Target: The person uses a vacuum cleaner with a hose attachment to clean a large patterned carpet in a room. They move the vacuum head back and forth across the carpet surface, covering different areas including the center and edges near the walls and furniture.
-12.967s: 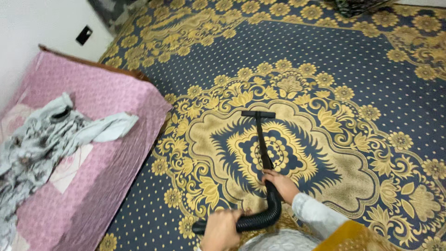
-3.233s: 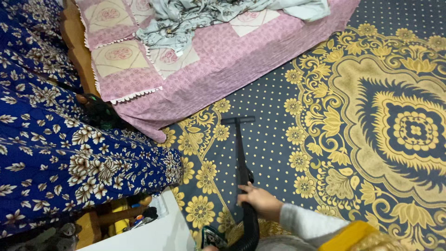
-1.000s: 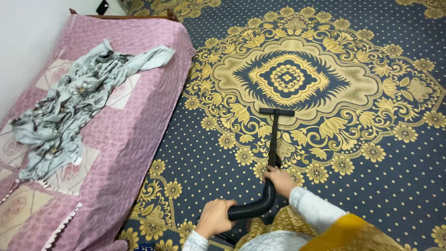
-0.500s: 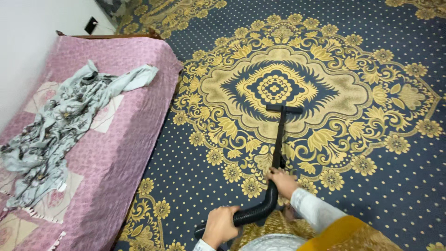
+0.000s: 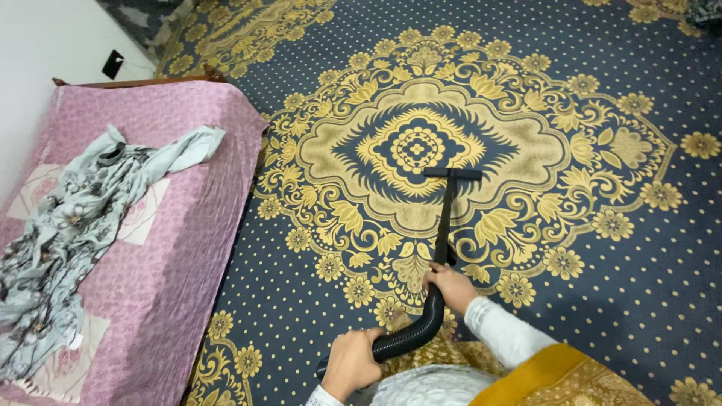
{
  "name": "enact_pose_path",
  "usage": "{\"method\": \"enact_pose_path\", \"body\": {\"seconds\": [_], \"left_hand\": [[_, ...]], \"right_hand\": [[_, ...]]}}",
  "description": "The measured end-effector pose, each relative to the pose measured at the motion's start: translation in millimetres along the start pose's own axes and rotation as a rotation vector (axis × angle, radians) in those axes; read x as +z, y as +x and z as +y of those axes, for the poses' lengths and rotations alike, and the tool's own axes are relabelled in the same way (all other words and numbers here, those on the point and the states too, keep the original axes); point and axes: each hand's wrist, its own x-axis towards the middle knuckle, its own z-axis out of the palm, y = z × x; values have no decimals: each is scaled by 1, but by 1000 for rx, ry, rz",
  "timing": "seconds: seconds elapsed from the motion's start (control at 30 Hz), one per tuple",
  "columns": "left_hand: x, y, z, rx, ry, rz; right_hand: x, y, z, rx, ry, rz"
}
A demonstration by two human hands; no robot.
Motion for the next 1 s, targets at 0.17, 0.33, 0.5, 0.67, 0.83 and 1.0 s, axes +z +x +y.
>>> {"method": "enact_pose_path", "body": {"seconds": [0.17, 0.33, 0.5, 0.67, 0.83, 1.0], "left_hand": [[-21, 7, 1, 61, -93, -70], [-16, 55, -1, 43, -41, -82], [-19, 117, 7, 61, 17, -92], [-43, 148, 11, 23, -73, -125], [-62, 187, 1, -8, -71, -176], [-62, 200, -35, 127, -67, -240]], "right_hand": [[-14, -26, -1, 88, 75, -77], [8, 12, 41, -96, 152, 176], [-22, 65, 80, 11, 71, 37], [-56, 70, 80, -20, 193, 158], [-88, 96, 72, 31, 112, 58], [-106, 91, 51, 104, 87, 91]]}}
